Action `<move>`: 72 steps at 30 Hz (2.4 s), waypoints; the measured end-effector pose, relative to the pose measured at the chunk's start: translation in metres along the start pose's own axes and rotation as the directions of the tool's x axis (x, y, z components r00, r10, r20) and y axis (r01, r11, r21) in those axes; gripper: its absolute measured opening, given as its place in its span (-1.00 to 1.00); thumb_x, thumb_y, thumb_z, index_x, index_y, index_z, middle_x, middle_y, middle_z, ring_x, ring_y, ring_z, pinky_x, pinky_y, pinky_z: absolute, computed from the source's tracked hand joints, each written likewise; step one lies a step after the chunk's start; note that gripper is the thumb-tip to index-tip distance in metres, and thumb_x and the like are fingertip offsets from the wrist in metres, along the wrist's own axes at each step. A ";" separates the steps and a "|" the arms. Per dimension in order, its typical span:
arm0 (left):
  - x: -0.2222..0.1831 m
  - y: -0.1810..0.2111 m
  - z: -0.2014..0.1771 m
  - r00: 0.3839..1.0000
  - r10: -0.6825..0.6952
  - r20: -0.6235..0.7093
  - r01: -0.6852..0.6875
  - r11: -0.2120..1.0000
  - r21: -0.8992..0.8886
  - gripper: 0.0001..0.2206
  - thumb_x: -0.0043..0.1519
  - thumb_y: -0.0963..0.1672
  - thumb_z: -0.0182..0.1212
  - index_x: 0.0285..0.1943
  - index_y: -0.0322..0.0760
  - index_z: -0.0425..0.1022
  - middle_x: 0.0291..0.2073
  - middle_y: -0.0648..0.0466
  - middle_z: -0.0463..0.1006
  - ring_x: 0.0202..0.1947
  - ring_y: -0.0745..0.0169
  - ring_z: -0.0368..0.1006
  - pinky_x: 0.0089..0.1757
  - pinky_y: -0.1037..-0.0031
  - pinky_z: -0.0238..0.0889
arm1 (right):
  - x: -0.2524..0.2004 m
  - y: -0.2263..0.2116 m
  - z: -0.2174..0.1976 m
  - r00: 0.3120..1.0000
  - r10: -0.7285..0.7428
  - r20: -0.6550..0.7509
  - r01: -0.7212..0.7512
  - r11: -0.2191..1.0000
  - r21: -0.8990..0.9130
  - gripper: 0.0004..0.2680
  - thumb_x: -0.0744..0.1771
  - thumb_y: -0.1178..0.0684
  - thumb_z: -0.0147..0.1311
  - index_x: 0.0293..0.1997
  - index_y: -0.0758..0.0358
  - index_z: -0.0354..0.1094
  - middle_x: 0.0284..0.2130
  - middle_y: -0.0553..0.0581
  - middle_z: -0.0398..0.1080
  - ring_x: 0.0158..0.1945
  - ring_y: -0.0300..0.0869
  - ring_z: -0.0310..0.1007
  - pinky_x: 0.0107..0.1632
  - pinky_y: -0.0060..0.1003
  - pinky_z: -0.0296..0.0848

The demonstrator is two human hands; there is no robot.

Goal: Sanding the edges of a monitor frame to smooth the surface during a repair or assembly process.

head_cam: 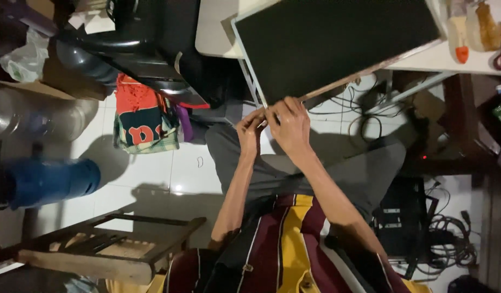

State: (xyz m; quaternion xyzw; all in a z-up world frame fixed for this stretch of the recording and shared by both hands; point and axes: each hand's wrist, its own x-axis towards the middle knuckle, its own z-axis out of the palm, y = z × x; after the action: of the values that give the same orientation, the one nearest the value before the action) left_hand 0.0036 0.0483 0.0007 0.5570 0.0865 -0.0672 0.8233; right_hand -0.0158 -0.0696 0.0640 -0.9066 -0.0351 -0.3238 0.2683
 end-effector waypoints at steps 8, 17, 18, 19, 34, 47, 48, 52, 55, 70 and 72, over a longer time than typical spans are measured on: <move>0.011 -0.022 -0.010 0.999 -0.028 -0.021 0.027 0.998 -0.058 -0.86 0.26 -0.17 0.29 -0.13 -0.36 0.70 -0.24 -0.11 0.64 -0.20 0.15 0.45 -0.03 -0.01 0.40 | 0.003 -0.012 -0.008 1.000 -0.012 -0.027 0.013 0.999 0.035 -0.83 0.27 0.19 0.28 -0.48 0.16 0.30 -0.52 0.02 0.18 -0.38 0.06 0.38 -0.30 -0.18 0.36; 0.019 -0.028 -0.008 0.998 -0.037 -0.052 0.029 0.988 -0.151 -0.87 0.24 -0.18 0.37 -0.30 -0.44 0.63 -0.39 -0.11 0.53 -0.24 0.17 0.42 -0.07 -0.05 0.41 | -0.001 0.000 -0.003 0.999 -0.036 -0.029 0.037 0.998 0.045 -0.84 0.27 0.17 0.31 -0.45 0.17 0.33 -0.48 0.02 0.19 -0.36 0.08 0.37 -0.32 -0.15 0.35; 0.014 -0.030 -0.008 0.998 -0.039 -0.042 0.032 0.989 -0.145 -0.84 0.23 -0.17 0.42 -0.29 -0.45 0.65 -0.40 -0.09 0.52 -0.23 0.23 0.40 -0.08 -0.05 0.43 | -0.006 0.001 -0.005 0.999 -0.032 -0.029 0.033 0.999 0.035 -0.84 0.27 0.17 0.30 -0.45 0.17 0.33 -0.48 0.05 0.19 -0.34 0.10 0.38 -0.31 -0.12 0.36; 0.013 -0.031 -0.010 0.997 -0.053 -0.049 0.046 0.989 -0.139 -0.84 0.23 -0.17 0.42 -0.29 -0.45 0.65 -0.40 -0.09 0.52 -0.23 0.23 0.40 -0.08 -0.05 0.43 | -0.006 -0.004 -0.005 1.000 -0.019 -0.017 0.020 0.999 0.038 -0.84 0.27 0.17 0.30 -0.45 0.17 0.33 -0.48 0.05 0.19 -0.34 0.10 0.38 -0.31 -0.12 0.36; 0.013 -0.011 0.006 0.991 -0.007 -0.132 0.016 0.998 0.062 -0.76 0.18 -0.05 0.54 -0.27 -0.35 0.72 -0.39 -0.17 0.65 -0.29 0.17 0.52 -0.19 0.10 0.49 | -0.002 0.010 -0.018 0.986 0.099 -0.132 -0.079 0.985 0.152 -0.87 0.32 0.27 0.25 -0.38 0.28 0.36 -0.46 0.12 0.28 -0.33 0.21 0.36 -0.36 -0.15 0.44; 0.019 -0.009 0.005 0.994 -0.005 -0.112 0.016 0.995 0.096 -0.78 0.19 -0.07 0.50 -0.39 -0.32 0.69 -0.47 -0.13 0.59 -0.31 0.17 0.50 -0.17 0.06 0.51 | -0.008 -0.002 -0.008 0.978 0.181 -0.107 -0.153 0.961 0.229 -0.91 0.29 0.24 0.29 -0.33 0.22 0.43 -0.43 0.15 0.34 -0.25 0.18 0.45 -0.25 -0.10 0.50; 0.015 -0.008 0.003 0.991 -0.016 -0.133 0.028 0.996 0.089 -0.77 0.18 -0.07 0.51 -0.42 -0.32 0.69 -0.48 -0.12 0.60 -0.35 0.14 0.51 -0.15 0.08 0.51 | -0.011 -0.003 -0.005 0.978 0.192 -0.087 -0.164 0.952 0.259 -0.91 0.31 0.20 0.30 -0.33 0.18 0.43 -0.43 0.10 0.35 -0.24 0.12 0.48 -0.22 -0.16 0.51; 0.013 -0.013 0.004 0.991 0.011 -0.131 0.003 0.994 0.113 -0.78 0.17 -0.04 0.53 -0.33 -0.28 0.72 -0.43 -0.14 0.62 -0.29 0.15 0.52 -0.18 0.12 0.47 | -0.008 0.012 -0.018 0.971 0.182 -0.157 -0.153 0.972 0.179 -0.89 0.32 0.26 0.30 -0.36 0.24 0.43 -0.50 0.08 0.32 -0.34 -0.01 0.42 -0.21 -0.23 0.47; 0.010 -0.003 0.013 0.993 0.003 -0.122 0.015 0.989 0.148 -0.80 0.19 -0.08 0.47 -0.32 -0.35 0.70 -0.43 -0.08 0.59 -0.26 0.21 0.45 -0.09 0.19 0.47 | -0.009 0.000 -0.008 0.979 0.166 -0.115 -0.130 0.955 0.268 -0.91 0.29 0.28 0.26 -0.35 0.26 0.40 -0.44 0.25 0.34 -0.27 0.29 0.37 -0.28 0.04 0.42; 0.024 -0.040 -0.005 0.982 -0.004 -0.189 0.019 0.997 0.075 -0.86 0.14 -0.12 0.55 -0.33 -0.29 0.73 -0.41 -0.12 0.65 -0.25 0.27 0.47 -0.16 0.18 0.50 | -0.017 0.016 -0.007 0.966 0.203 -0.161 -0.168 0.964 0.206 -0.89 0.31 0.27 0.27 -0.36 0.22 0.40 -0.50 0.10 0.30 -0.35 0.14 0.40 -0.35 -0.15 0.42; 0.018 -0.023 -0.001 0.979 -0.040 -0.202 0.065 0.991 0.118 -0.80 0.12 -0.08 0.55 -0.40 -0.28 0.70 -0.44 -0.09 0.64 -0.35 0.21 0.50 -0.17 0.20 0.51 | -0.015 -0.018 -0.006 0.969 0.202 -0.143 -0.172 0.964 0.201 -0.88 0.30 0.22 0.31 -0.39 0.20 0.41 -0.46 0.05 0.33 -0.32 0.02 0.48 -0.21 -0.25 0.49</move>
State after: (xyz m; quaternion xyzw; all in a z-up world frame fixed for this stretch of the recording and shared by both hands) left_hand 0.0161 0.0400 -0.0243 0.6086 0.1790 -0.0382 0.7721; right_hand -0.0354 -0.0555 0.0674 -0.8473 0.0427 -0.3649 0.3835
